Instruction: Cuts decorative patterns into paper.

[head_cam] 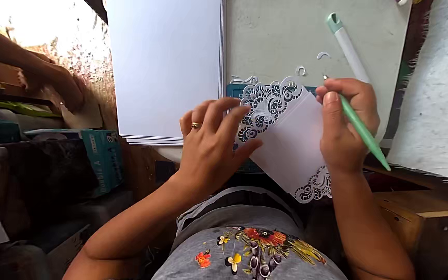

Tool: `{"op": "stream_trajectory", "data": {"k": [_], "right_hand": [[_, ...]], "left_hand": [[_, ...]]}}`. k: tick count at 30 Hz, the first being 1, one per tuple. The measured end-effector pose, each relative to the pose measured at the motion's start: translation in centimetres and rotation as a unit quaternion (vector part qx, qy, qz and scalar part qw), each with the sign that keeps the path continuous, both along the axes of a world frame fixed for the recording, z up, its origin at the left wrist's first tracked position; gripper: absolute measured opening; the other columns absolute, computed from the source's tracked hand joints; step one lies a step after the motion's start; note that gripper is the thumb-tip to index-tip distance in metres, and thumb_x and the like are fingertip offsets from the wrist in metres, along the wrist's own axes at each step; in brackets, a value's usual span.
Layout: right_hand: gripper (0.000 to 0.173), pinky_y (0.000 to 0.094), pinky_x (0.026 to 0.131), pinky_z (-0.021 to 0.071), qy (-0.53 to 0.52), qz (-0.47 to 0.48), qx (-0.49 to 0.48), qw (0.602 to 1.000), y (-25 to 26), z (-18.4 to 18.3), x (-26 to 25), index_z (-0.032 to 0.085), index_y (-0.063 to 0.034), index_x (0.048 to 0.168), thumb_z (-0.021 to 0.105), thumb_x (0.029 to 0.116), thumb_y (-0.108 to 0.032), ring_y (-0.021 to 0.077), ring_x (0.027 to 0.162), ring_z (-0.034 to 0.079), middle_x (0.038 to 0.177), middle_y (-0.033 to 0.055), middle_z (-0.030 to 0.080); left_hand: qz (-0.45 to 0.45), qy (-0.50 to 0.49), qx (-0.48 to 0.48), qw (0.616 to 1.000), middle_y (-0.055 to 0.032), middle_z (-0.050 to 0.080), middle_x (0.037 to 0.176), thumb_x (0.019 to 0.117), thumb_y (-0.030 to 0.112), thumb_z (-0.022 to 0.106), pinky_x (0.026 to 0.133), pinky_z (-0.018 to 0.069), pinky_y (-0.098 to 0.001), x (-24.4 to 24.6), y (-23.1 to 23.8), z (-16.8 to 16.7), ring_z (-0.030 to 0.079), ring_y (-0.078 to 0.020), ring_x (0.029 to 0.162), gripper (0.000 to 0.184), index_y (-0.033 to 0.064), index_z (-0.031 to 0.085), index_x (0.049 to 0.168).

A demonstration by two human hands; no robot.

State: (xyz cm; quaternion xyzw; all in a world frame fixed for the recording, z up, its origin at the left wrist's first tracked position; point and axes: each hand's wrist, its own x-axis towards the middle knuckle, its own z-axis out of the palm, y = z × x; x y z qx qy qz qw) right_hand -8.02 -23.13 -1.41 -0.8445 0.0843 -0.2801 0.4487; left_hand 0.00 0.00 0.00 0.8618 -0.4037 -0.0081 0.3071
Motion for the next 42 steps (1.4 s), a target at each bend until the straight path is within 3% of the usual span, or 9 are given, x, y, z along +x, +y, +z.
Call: {"op": "stream_trajectory", "data": {"k": [3, 12, 14, 17, 20, 22, 24, 29, 42], "right_hand": [[0.022, 0.0273, 0.09, 0.0569, -0.015, -0.001, 0.019, 1.0, 0.0, -0.5, -0.2, 0.062, 0.0076, 0.116, 0.05, 0.1053, -0.007, 0.0091, 0.102, 0.067, 0.11, 0.0104, 0.069], [0.019, 0.0262, 0.081, 0.0601, -0.023, 0.102, 0.119, 0.987, 0.5, -0.9, -2.2, 0.054, -0.0049, 0.117, 0.056, 0.0991, -0.011, 0.0079, 0.094, 0.069, 0.107, 0.0009, 0.067], [0.017, 0.026, 0.081, 0.0603, -0.032, 0.124, 0.129, 0.983, 0.0, -1.0, -2.4, 0.055, -0.0092, 0.115, 0.056, 0.0981, -0.01, 0.0073, 0.094, 0.069, 0.105, -0.0014, 0.067], [0.021, 0.0254, 0.08, 0.0605, -0.033, 0.188, 0.164, 0.968, -1.0, -1.1, -2.7, 0.059, -0.0114, 0.118, 0.058, 0.0964, -0.011, 0.0059, 0.092, 0.068, 0.107, -0.0038, 0.068], [0.019, 0.0238, 0.078, 0.0597, -0.021, 0.234, 0.183, 0.955, -1.8, -0.9, -2.6, 0.064, -0.0101, 0.115, 0.058, 0.0967, -0.012, 0.0048, 0.089, 0.068, 0.103, -0.0043, 0.068], [0.017, 0.0232, 0.075, 0.0597, -0.011, 0.217, 0.202, 0.955, -1.2, -0.4, -2.7, 0.063, -0.0099, 0.112, 0.057, 0.0967, -0.01, 0.0046, 0.087, 0.068, 0.101, -0.0042, 0.068], [0.013, 0.0209, 0.069, 0.0589, -0.012, 0.173, 0.227, 0.958, 0.6, 0.1, -2.9, 0.062, -0.0117, 0.108, 0.058, 0.096, -0.01, 0.0028, 0.08, 0.067, 0.097, -0.0057, 0.067], [0.005, 0.0164, 0.068, 0.0544, -0.043, 0.128, 0.174, 0.975, 4.1, -1.0, -3.5, 0.061, -0.006, 0.094, 0.06, 0.0911, -0.009, -0.0002, 0.076, 0.063, 0.084, -0.0021, 0.064], [0.006, 0.0199, 0.073, 0.048, -0.05, 0.106, 0.084, 0.99, 4.6, -1.6, -3.4, 0.06, 0.0004, 0.088, 0.061, 0.0864, -0.005, 0.0058, 0.074, 0.059, 0.075, 0.0049, 0.061]], "left_hand": [[0.051, -0.011, 0.042, 0.998, -0.0208, 0.061, 0.129, 0.0929, 0.049, 0.07, 0.095, 0.0333, -0.0582, 1.1, -1.8, 0.0, 0.054, -0.0403, 0.115, 0.061, 0.0045, 0.064, 0.133], [0.032, 0.11, 0.059, 0.992, -0.0179, 0.06, 0.118, 0.0943, 0.027, 0.071, 0.09, 0.0377, -0.0546, 4.9, -3.8, 1.4, 0.052, -0.0378, 0.112, 0.024, 0.0063, 0.07, 0.106], [0.015, 0.163, 0.033, 0.986, -0.0127, 0.061, 0.11, 0.0974, 0.023, 0.067, 0.089, 0.0406, -0.0458, 4.7, -3.7, 2.0, 0.055, -0.0277, 0.105, 0.019, 0.0058, 0.07, 0.105], [-0.02, 0.339, -0.047, 0.939, 0.0025, 0.067, 0.093, 0.0991, 0.019, 0.065, 0.069, 0.0538, -0.014, 4.1, -3.5, 2.8, 0.064, 0.0017, 0.078, 0.027, 0.0033, 0.056, 0.119], [-0.057, 0.463, -0.042, 0.884, 0.0002, 0.071, 0.094, 0.0916, 0.013, 0.075, 0.068, 0.0596, -0.0178, 3.7, -3.0, 2.7, 0.069, -0.0017, 0.077, 0.05, 0.0021, 0.051, 0.134], [-0.061, 0.436, -0.013, 0.898, 0.0051, 0.071, 0.084, 0.0896, 0.014, 0.077, 0.063, 0.0561, -0.014, 3.0, -2.8, 2.4, 0.066, 0.0035, 0.07, 0.023, 0.0077, 0.067, 0.11], [-0.045, 0.408, -0.005, 0.912, 0.0074, 0.069, 0.079, 0.0918, 0.016, 0.074, 0.062, 0.0533, -0.0121, 2.3, -2.7, 2.1, 0.064, 0.0061, 0.068, 0.011, 0.0106, 0.068, 0.099], [-0.018, 0.436, -0.056, 0.898, 0.0069, 0.069, 0.08, 0.0923, 0.009, 0.07, 0.062, 0.0549, -0.0127, 1.9, -2.7, 1.4, 0.065, 0.0049, 0.069, 0.008, 0.0091, 0.065, 0.098], [-0.008, 0.455, -0.058, 0.889, 0.0081, 0.07, 0.078, 0.0915, 0.006, 0.069, 0.06, 0.0547, -0.012, 1.9, -2.9, 1.5, 0.065, 0.0052, 0.067, 0.008, 0.0106, 0.064, 0.096]]}}
